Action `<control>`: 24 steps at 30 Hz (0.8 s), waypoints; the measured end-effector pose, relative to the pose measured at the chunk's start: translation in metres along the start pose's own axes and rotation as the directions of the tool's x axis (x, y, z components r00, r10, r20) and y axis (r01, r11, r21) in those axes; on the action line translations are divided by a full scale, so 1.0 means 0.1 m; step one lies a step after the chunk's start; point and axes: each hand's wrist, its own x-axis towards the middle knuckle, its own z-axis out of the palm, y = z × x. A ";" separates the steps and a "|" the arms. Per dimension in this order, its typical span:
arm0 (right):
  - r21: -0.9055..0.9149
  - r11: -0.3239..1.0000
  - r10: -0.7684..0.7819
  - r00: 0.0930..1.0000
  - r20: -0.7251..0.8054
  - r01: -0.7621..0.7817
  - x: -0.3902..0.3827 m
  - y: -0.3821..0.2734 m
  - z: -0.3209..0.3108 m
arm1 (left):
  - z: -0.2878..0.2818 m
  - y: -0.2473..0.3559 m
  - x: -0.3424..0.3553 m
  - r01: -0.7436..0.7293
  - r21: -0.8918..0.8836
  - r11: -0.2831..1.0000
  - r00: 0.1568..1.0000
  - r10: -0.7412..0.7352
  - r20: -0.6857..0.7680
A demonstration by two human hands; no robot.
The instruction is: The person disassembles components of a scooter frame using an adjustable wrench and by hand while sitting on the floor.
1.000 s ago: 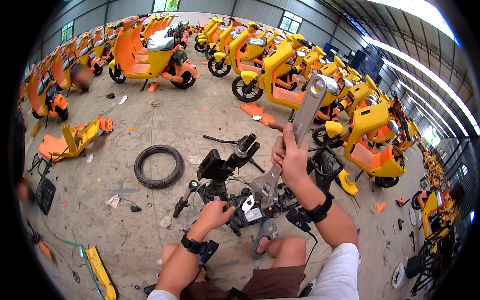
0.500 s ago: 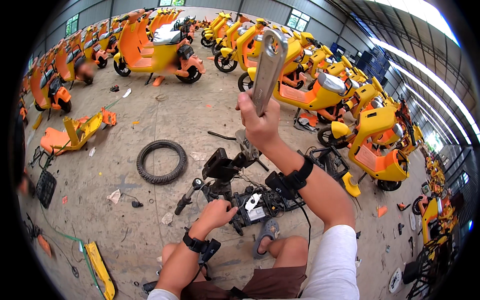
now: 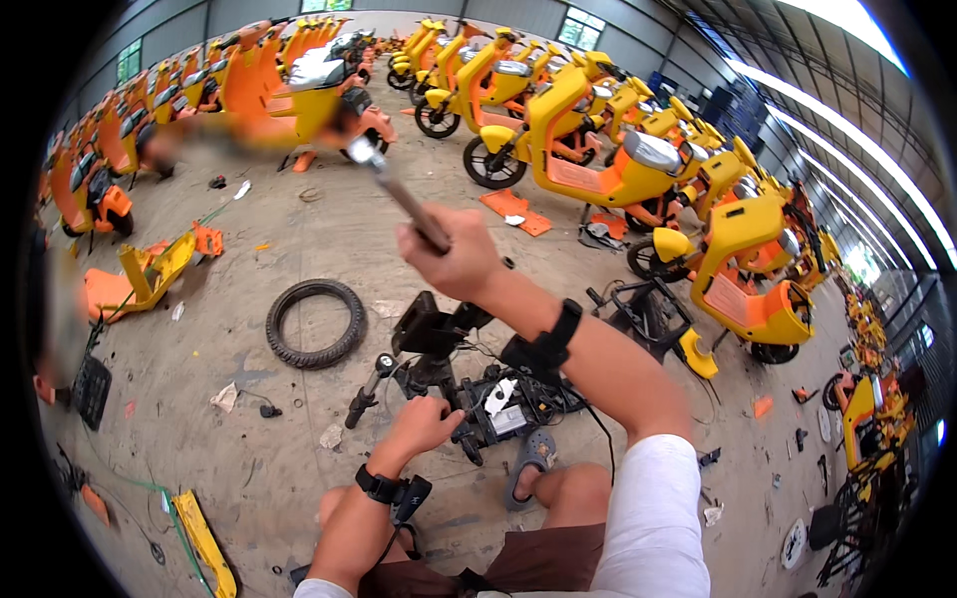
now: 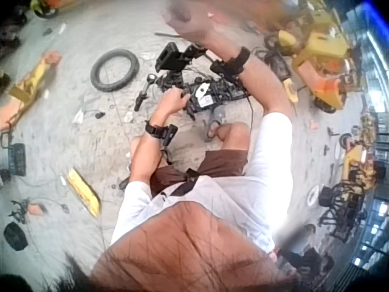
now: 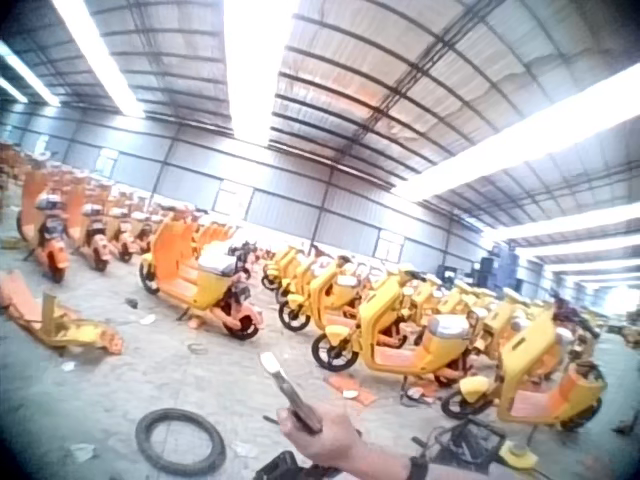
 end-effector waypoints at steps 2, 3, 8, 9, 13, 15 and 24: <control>-0.061 0.998 -0.005 0.999 0.036 0.008 -0.04 0.06 0.04 | -0.02 0.02 0.01 -0.015 0.015 1.000 1.000 0.015 -0.005; -0.098 0.995 -0.030 0.997 0.070 0.037 -0.05 0.09 0.09 | -0.03 -0.01 0.00 -0.024 0.029 0.999 1.000 0.025 -0.014; -0.080 0.969 -0.217 0.962 0.164 0.232 -0.19 0.25 0.28 | -0.03 0.04 0.02 0.016 0.036 0.999 1.000 -0.016 0.010; -0.075 0.964 -0.238 0.955 0.174 0.254 -0.22 0.26 0.31 | -0.02 0.05 0.02 0.030 0.050 0.998 0.999 -0.031 0.021; -0.077 0.946 -0.288 0.927 0.241 0.314 -0.40 0.23 0.29 | 0.04 0.09 0.03 0.014 0.027 1.000 1.000 -0.015 0.020; -0.080 0.944 -0.287 0.917 0.276 0.320 -0.48 0.24 0.33 | 0.08 0.04 0.01 -0.031 -0.004 1.000 0.999 0.031 -0.016; -0.039 0.910 -0.388 0.884 0.261 0.412 -0.62 0.24 0.37 | 0.01 0.04 -0.06 -0.028 -0.007 1.000 1.000 0.028 -0.002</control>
